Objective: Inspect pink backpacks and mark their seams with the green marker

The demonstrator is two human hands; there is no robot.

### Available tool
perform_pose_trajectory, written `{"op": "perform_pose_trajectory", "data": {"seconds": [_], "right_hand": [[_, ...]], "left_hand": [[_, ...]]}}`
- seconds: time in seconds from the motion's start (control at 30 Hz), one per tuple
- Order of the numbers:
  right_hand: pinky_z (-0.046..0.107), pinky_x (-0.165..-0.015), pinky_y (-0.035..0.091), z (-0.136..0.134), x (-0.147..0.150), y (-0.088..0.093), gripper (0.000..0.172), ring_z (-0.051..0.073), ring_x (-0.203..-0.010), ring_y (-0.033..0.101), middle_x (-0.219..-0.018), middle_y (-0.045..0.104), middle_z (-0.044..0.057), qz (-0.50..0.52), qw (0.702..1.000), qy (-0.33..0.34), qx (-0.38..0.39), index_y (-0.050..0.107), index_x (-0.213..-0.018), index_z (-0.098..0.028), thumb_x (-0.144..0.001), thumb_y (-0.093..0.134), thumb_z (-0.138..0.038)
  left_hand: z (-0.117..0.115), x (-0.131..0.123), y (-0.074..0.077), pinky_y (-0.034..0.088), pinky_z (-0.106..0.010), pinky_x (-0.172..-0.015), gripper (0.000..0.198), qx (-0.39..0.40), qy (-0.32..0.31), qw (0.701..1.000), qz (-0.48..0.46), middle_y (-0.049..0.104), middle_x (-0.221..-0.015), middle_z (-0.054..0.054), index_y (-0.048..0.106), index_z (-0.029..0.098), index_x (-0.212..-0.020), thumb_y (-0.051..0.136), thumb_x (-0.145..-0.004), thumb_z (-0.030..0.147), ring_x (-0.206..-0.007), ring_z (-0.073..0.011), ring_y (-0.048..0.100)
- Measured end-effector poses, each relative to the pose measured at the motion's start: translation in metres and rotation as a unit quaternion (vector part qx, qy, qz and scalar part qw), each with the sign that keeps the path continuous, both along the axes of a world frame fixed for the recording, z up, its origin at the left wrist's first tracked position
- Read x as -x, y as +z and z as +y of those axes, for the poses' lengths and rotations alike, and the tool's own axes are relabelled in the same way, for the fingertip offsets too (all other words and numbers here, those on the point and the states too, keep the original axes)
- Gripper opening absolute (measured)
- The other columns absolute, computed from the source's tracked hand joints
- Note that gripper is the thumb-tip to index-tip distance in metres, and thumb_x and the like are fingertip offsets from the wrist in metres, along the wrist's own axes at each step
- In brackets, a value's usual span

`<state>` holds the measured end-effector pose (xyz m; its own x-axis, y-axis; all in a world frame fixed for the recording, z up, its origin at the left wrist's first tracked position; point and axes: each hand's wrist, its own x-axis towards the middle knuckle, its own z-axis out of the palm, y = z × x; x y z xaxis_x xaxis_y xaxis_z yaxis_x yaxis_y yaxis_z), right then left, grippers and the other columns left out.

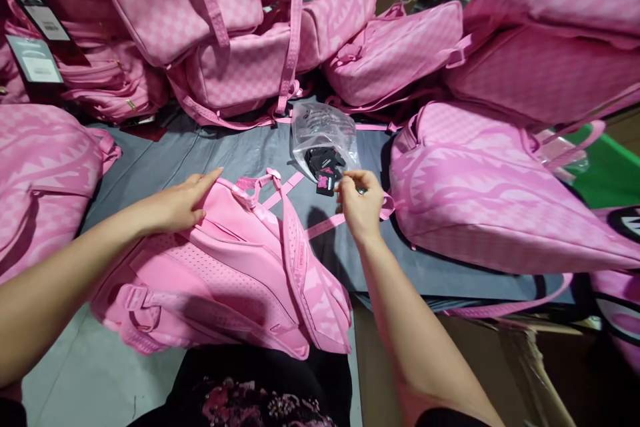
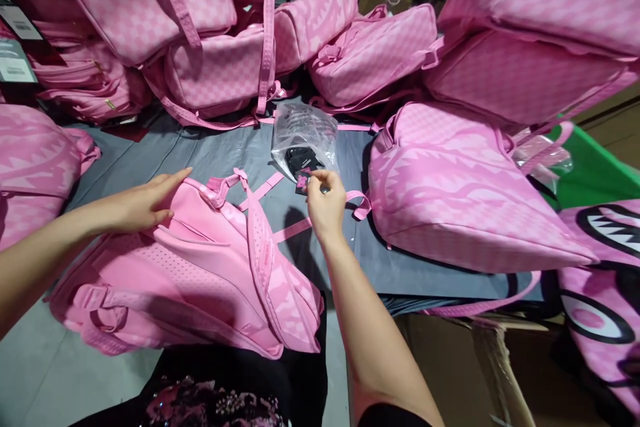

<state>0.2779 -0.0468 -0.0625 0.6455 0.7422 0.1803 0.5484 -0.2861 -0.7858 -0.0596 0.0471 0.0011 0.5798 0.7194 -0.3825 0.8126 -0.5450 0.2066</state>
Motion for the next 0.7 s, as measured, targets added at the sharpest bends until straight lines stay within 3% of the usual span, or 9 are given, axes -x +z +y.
{"op": "perform_pose_trajectory", "data": {"seconds": [0.07,0.17,0.23,0.33,0.43,0.53,0.7], "right_hand": [[0.04,-0.087,0.051,0.02,-0.022,-0.023,0.024,0.025,-0.093,0.068,-0.095,0.071,0.011,-0.042,0.994,-0.035,0.092,0.062,-0.1,-0.016,-0.091,0.05,-0.034],[0.046,-0.094,0.046,0.041,-0.033,-0.05,0.036,0.035,-0.106,0.065,-0.109,0.069,0.021,-0.053,0.984,-0.047,0.161,0.065,-0.101,-0.012,-0.08,0.071,-0.041],[0.047,-0.095,0.045,0.049,-0.033,-0.061,0.045,0.037,-0.111,0.063,-0.122,0.063,0.026,-0.06,0.979,-0.047,0.191,0.065,-0.106,-0.01,-0.074,0.078,-0.04],[0.041,-0.093,0.046,0.054,-0.035,-0.068,0.037,0.034,-0.111,0.063,-0.123,0.063,0.025,-0.063,0.974,-0.046,0.211,0.065,-0.108,-0.012,-0.079,0.073,-0.033],[0.036,-0.083,0.046,0.053,-0.043,-0.066,0.025,0.028,-0.098,0.066,-0.103,0.071,0.017,-0.051,0.975,-0.053,0.209,0.066,-0.103,-0.013,-0.084,0.062,-0.029],[0.032,-0.072,0.044,0.045,-0.049,-0.055,0.024,0.023,-0.08,0.064,-0.081,0.07,0.01,-0.035,0.982,-0.038,0.18,0.069,-0.088,-0.013,-0.084,0.057,-0.033],[0.03,-0.068,0.042,0.017,-0.025,-0.009,0.023,0.019,-0.07,0.058,-0.071,0.066,0.003,-0.039,0.995,0.022,0.089,0.07,-0.081,-0.015,-0.081,0.054,-0.032]], "left_hand": [[0.0,-0.001,0.0,0.045,-0.036,-0.107,0.094,0.002,0.0,1.0,0.002,0.034,-0.157,-0.012,-0.002,0.025,-0.161,0.05,-0.083,0.028,-0.134,-0.0282,0.053],[-0.001,-0.001,0.001,0.046,-0.037,-0.107,0.093,0.001,0.001,1.0,0.001,0.033,-0.157,-0.013,0.0,0.025,-0.161,0.05,-0.083,0.027,-0.134,-0.0291,0.052],[-0.001,0.0,0.0,0.046,-0.039,-0.106,0.092,0.0,0.001,1.0,-0.005,0.033,-0.157,-0.014,0.0,0.025,-0.161,0.049,-0.083,0.027,-0.134,-0.03,0.052],[0.0,0.001,-0.002,0.047,-0.04,-0.105,0.092,-0.001,0.001,1.0,-0.01,0.034,-0.156,-0.015,0.001,0.025,-0.161,0.05,-0.083,0.028,-0.134,-0.0313,0.052],[0.002,0.001,-0.004,0.047,-0.04,-0.104,0.092,-0.005,0.0,1.0,-0.011,0.035,-0.156,-0.015,0.003,0.024,-0.161,0.051,-0.082,0.028,-0.133,-0.0315,0.053],[0.002,0.0,-0.002,0.047,-0.04,-0.104,0.093,-0.008,0.0,1.0,-0.009,0.036,-0.155,-0.015,0.003,0.024,-0.161,0.051,-0.082,0.026,-0.132,-0.0311,0.054],[-0.011,-0.005,0.007,0.049,-0.037,-0.101,0.092,-0.023,0.012,1.0,-0.005,0.04,-0.152,-0.015,0.003,0.026,-0.161,0.052,-0.083,0.024,-0.129,-0.0292,0.057]]}}
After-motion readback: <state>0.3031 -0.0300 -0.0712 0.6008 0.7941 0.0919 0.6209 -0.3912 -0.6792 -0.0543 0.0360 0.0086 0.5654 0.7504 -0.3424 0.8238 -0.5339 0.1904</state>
